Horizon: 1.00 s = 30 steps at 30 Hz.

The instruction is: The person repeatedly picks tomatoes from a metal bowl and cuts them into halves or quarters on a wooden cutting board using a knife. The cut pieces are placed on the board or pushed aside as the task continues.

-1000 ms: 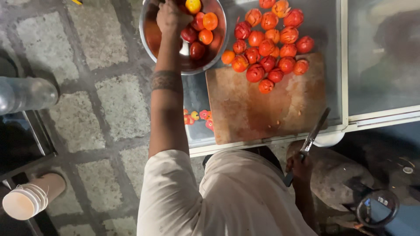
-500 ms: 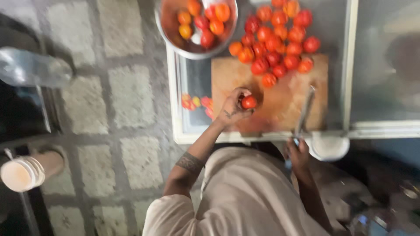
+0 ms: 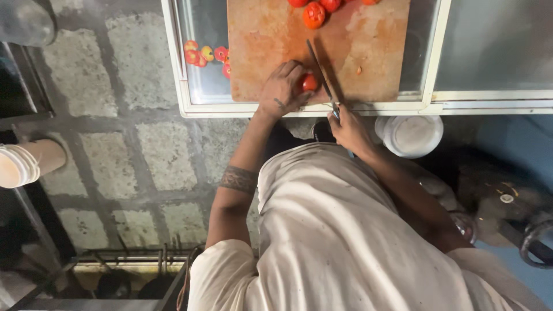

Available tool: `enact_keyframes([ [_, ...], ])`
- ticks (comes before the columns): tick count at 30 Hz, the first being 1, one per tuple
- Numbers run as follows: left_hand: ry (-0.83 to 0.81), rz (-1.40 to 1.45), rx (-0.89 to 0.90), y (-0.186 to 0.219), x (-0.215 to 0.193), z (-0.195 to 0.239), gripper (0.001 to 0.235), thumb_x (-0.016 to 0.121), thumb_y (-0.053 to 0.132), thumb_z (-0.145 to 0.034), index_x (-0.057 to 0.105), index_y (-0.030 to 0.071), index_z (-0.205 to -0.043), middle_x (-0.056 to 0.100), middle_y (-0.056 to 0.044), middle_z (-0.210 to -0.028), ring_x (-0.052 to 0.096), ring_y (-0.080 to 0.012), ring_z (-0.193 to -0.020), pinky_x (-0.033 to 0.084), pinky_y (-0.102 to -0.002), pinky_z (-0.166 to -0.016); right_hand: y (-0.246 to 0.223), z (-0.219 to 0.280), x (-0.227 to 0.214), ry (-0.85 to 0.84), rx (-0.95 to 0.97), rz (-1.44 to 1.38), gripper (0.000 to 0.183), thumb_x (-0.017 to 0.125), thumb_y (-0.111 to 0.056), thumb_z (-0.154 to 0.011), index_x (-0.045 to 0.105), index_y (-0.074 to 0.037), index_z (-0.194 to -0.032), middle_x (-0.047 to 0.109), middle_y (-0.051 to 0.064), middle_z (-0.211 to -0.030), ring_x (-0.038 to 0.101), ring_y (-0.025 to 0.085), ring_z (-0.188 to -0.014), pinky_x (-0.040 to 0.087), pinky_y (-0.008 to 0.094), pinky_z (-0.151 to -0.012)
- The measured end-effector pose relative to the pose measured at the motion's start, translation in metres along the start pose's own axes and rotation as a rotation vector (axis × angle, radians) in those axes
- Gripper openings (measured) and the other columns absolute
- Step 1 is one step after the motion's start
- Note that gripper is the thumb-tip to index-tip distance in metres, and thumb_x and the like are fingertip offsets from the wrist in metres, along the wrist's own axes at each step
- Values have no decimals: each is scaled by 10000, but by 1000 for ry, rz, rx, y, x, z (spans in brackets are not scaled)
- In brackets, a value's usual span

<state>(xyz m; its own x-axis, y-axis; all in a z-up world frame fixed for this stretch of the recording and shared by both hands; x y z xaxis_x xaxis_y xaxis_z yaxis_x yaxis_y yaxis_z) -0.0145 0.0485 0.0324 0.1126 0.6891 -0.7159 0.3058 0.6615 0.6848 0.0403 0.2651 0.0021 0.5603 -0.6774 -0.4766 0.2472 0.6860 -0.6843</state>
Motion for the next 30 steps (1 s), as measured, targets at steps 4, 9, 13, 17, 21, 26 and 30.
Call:
enact_keyframes([
  [4, -23, -21, 32, 8, -4, 1, 440, 833, 243, -796, 654, 126, -1180, 621, -99, -1229, 601, -342, -1163, 515, -441, -994, -3, -10, 10, 205, -267, 244, 328, 622, -273, -1012, 595, 26, -1142, 694, 243, -780, 687, 431, -700, 528, 545, -660],
  [9, -102, -6, 82, 5, -7, -7, 435, 818, 238, -796, 657, 118, -1182, 619, -96, -1203, 605, -339, -1109, 529, -428, -960, -9, -14, 21, 238, -225, 271, 318, 633, -250, -990, 602, 35, -1126, 687, 288, -818, 676, 475, -773, 523, 569, -695],
  [13, -122, 20, 136, 4, -6, -10, 463, 821, 261, -787, 661, 90, -1186, 623, -105, -1182, 598, -346, -1069, 525, -434, -936, -15, -30, 30, 301, -216, 346, 275, 655, -245, -987, 617, 19, -1054, 690, 289, -846, 678, 475, -800, 532, 568, -735],
  [17, -182, 18, 152, -1, -3, -13, 458, 818, 263, -773, 675, 89, -1172, 634, -104, -1155, 602, -346, -1067, 528, -431, -940, -16, -38, 32, 397, -312, 301, 342, 636, -188, -938, 608, 32, -1199, 682, 302, -876, 674, 478, -785, 538, 568, -711],
  [21, -152, 26, 166, -5, -8, -15, 443, 816, 268, -794, 677, 94, -1177, 628, -124, -1168, 594, -358, -1109, 515, -446, -968, 33, -1, 55, 263, -92, 213, 409, 571, -265, -1031, 521, -26, -1359, 674, 306, -889, 650, 509, -837, 507, 585, -736],
  [26, -144, 92, 136, -18, 0, -11, 456, 810, 269, -824, 657, 92, -1215, 622, -140, -1225, 575, -370, -1182, 499, -452, -1021, 74, 50, 56, 178, -7, 152, 371, 533, -358, -1055, 575, 0, -1142, 681, 311, -954, 656, 512, -915, 513, 582, -767],
  [30, -71, 35, 133, -21, 8, 2, 553, 833, 269, -782, 649, 88, -1271, 592, -205, -1270, 541, -410, -1198, 464, -493, -1025, 67, 45, 53, 237, 50, 158, 418, 518, -382, -1035, 562, -4, -1209, 680, 316, -957, 652, 510, -934, 504, 592, -777],
])
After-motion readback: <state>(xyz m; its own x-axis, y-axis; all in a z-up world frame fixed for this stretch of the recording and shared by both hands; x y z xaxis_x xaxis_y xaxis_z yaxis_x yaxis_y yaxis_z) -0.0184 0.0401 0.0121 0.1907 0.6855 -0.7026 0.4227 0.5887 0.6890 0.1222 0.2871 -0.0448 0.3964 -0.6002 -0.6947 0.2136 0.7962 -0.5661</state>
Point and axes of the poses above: each hand's wrist, its own z-axis away from the middle knuckle, its own x-axis out of the palm, y = z × x, the point moved 5 cm from there along -z, towards the middle knuckle
